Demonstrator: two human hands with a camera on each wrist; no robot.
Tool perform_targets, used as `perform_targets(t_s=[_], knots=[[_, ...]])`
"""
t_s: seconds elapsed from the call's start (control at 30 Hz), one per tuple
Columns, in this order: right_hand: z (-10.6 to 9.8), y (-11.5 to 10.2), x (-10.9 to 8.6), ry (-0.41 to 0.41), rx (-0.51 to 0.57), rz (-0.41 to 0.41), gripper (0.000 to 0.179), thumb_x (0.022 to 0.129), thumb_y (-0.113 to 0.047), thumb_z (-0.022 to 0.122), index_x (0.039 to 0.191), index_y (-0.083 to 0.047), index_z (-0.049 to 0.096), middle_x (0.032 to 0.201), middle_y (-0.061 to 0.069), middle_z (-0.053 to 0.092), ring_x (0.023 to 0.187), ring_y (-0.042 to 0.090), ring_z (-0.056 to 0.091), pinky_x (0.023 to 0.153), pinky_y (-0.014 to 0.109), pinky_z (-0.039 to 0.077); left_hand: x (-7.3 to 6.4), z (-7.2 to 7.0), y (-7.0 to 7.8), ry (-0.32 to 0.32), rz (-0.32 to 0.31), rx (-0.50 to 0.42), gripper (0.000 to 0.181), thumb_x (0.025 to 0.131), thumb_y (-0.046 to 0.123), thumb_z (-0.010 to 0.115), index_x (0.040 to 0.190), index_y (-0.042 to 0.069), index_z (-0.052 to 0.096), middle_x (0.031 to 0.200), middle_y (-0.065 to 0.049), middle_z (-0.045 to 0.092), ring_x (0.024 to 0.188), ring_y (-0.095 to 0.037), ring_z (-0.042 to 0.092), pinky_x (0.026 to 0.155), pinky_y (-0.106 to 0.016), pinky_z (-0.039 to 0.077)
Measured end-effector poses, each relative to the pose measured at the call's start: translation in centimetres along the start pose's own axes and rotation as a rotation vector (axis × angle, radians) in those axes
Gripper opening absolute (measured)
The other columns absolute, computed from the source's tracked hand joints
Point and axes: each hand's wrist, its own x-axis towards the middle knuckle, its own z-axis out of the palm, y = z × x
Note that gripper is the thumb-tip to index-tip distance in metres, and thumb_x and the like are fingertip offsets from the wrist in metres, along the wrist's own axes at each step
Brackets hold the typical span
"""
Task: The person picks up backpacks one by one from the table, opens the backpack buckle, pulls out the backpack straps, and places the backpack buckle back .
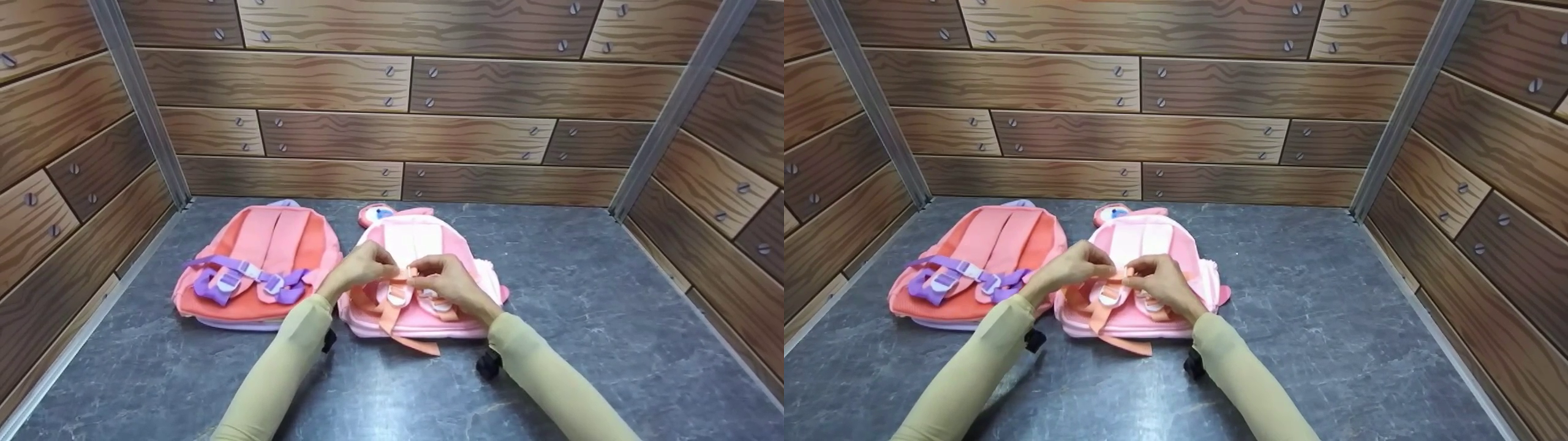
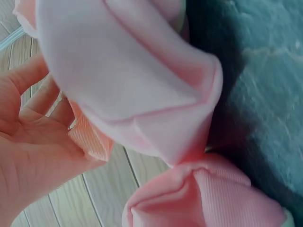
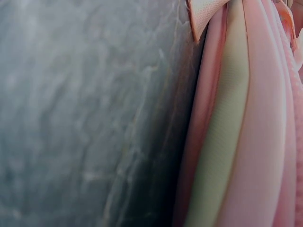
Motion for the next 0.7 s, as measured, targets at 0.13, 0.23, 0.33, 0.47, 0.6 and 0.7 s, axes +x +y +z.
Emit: perform_targets(t_s=[0.13, 0.23, 0.33, 0.47, 0.6, 0.7], knots=[[-0.1, -0.9, -0.4, -0.012, 0.004, 0.003, 0.031, 0.082, -0.011, 0.077, 0.112, -0.001, 0.071, 0.1, 0.009, 0.071, 0.085, 0.011, 0.061, 0.072, 0.02, 0.05, 0.2, 0.1, 0.0, 0.002, 0.0, 0.014, 0.011, 0.087, 0.008, 0.067, 0.088, 0.001, 0.076, 0.07, 0.004, 0.062, 0.064, -0.009, 0.05, 0.056, -0.019, 0.038], [-0.1, -0.9, -0.4, -0.027, 0.002, -0.006, 0.031, 0.083, -0.01, 0.077, 0.112, 0.0, 0.07, 0.101, 0.01, 0.071, 0.087, 0.012, 0.062, 0.074, 0.021, 0.051, 0.2, 0.3, 0.0, 0.0, -0.015, 0.016, 0.012, 0.088, 0.008, 0.065, 0.089, 0.001, 0.075, 0.071, 0.004, 0.06, 0.064, -0.009, 0.049, 0.055, -0.02, 0.037], [-0.2, -0.4, -0.2, -0.032, -0.003, -0.025, 0.032, 0.083, -0.014, 0.078, 0.111, -0.003, 0.071, 0.1, 0.008, 0.07, 0.088, 0.013, 0.062, 0.074, 0.022, 0.05, 0.4, 0.5, 0.2, -0.009, -0.034, 0.009, 0.013, 0.09, 0.009, 0.064, 0.09, 0.002, 0.075, 0.071, 0.003, 0.06, 0.062, -0.009, 0.048, 0.052, -0.02, 0.037], [-0.3, 0.1, 0.1, -0.013, -0.007, -0.018, 0.031, 0.08, -0.019, 0.081, 0.108, -0.009, 0.073, 0.096, 0.003, 0.07, 0.088, 0.013, 0.062, 0.073, 0.022, 0.05, 0.6, 0.7, 0.4, -0.023, -0.034, 0.008, 0.013, 0.09, 0.009, 0.063, 0.089, 0.002, 0.074, 0.071, 0.002, 0.059, 0.06, -0.009, 0.048, 0.05, -0.02, 0.037], [-0.3, 0.2, 0.0, -0.009, -0.015, 0.002, 0.028, 0.08, -0.019, 0.081, 0.106, -0.012, 0.075, 0.096, 0.001, 0.071, 0.089, 0.014, 0.063, 0.075, 0.023, 0.051, 0.5, 0.8, 0.4, -0.037, -0.031, 0.017, 0.014, 0.091, 0.011, 0.064, 0.091, 0.003, 0.075, 0.073, 0.002, 0.062, 0.064, -0.009, 0.052, 0.055, -0.02, 0.041], [-0.2, 0.2, 0.0, -0.013, -0.023, 0.005, 0.026, 0.08, -0.02, 0.081, 0.105, -0.014, 0.075, 0.098, 0.0, 0.072, 0.092, 0.014, 0.063, 0.077, 0.024, 0.051, 0.4, 0.6, 0.3, -0.04, -0.034, 0.022, 0.013, 0.09, 0.013, 0.066, 0.092, 0.005, 0.076, 0.075, 0.002, 0.065, 0.069, -0.01, 0.054, 0.06, -0.021, 0.043]])
